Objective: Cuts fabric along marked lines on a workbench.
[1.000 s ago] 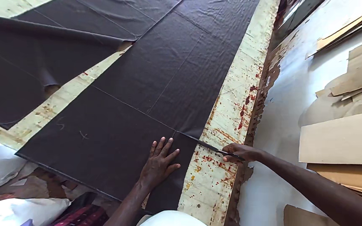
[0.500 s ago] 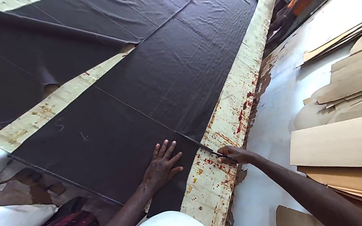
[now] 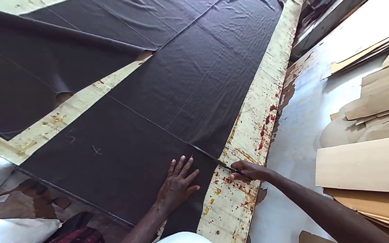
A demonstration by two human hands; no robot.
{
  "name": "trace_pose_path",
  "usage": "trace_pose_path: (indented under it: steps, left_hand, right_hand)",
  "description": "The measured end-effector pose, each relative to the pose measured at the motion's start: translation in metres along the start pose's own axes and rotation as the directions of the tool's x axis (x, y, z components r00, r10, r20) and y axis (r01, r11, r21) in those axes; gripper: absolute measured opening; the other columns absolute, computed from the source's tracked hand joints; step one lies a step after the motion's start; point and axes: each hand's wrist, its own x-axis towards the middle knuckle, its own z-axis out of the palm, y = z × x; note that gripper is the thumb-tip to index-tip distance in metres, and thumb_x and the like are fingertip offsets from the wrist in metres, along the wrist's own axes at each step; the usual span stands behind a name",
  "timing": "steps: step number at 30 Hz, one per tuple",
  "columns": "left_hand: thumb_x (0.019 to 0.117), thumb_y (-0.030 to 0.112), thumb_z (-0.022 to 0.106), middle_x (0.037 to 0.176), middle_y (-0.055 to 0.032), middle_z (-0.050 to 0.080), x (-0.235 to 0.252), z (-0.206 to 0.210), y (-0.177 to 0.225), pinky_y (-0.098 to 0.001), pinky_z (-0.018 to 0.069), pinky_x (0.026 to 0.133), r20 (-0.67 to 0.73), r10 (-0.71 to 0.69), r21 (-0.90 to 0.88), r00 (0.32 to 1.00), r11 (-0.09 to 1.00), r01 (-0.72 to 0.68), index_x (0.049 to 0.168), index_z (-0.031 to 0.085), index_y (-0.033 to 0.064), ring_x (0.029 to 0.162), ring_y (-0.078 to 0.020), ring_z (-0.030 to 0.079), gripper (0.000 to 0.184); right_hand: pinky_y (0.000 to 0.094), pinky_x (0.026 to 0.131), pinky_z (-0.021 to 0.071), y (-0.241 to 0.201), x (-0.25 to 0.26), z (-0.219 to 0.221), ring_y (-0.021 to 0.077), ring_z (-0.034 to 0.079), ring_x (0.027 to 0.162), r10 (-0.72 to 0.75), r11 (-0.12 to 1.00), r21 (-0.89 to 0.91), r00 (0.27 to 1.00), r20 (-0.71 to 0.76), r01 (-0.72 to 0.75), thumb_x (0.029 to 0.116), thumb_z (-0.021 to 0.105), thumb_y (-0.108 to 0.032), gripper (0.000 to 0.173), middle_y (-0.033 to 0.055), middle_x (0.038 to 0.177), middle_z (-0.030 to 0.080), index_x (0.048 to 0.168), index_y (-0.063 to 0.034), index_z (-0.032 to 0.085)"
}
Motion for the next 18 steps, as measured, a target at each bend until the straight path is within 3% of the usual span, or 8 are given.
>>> trace_pose_path:
  steps: [6,14,18]
  left_hand:
    - [0.0989,0.064,0.048,0.168,-0.0131,0.028,0.001,0.000,0.001,-0.0600,0.0147,0.126,-0.034,-0.004,-0.003,0.999,1.000,0.004,0.140,0.063,0.0325,0.157,-0.0316,0.018,0.054]
    - [0.0989,0.065,0.047,0.167,-0.0170,0.027,-0.001,-0.001,0.003,-0.0586,0.0143,0.126,-0.012,-0.024,-0.013,1.000,1.000,0.023,0.142,0.061,0.0301,0.157,-0.0327,0.019,0.057]
    - [0.0999,0.066,0.043,0.167,-0.0165,0.029,0.000,-0.003,0.003,-0.0588,0.0134,0.126,0.025,-0.035,-0.019,0.999,0.999,0.036,0.144,0.059,0.0293,0.157,-0.0328,0.020,0.059]
  right_hand:
    - [0.0222,0.052,0.0480,-0.014,0.003,-0.001,0.0069,0.054,0.051,0.010,0.999,-0.033,1.000,0.027,-0.009,0.0905,0.070,-0.058,0.050,-0.0019,0.063,0.053,0.093,-0.0099,0.057]
    - [0.0234,0.047,0.0484,-0.025,0.023,-0.001,0.0087,0.052,0.046,-0.016,0.999,-0.032,1.000,0.020,0.017,0.0909,0.072,-0.056,0.049,-0.0005,0.060,0.052,0.089,-0.0090,0.058]
    - [0.0231,0.049,0.0496,-0.024,0.024,-0.002,0.0079,0.054,0.049,-0.022,0.999,-0.037,0.999,0.035,0.023,0.0908,0.071,-0.058,0.049,-0.0019,0.063,0.053,0.093,-0.0106,0.057]
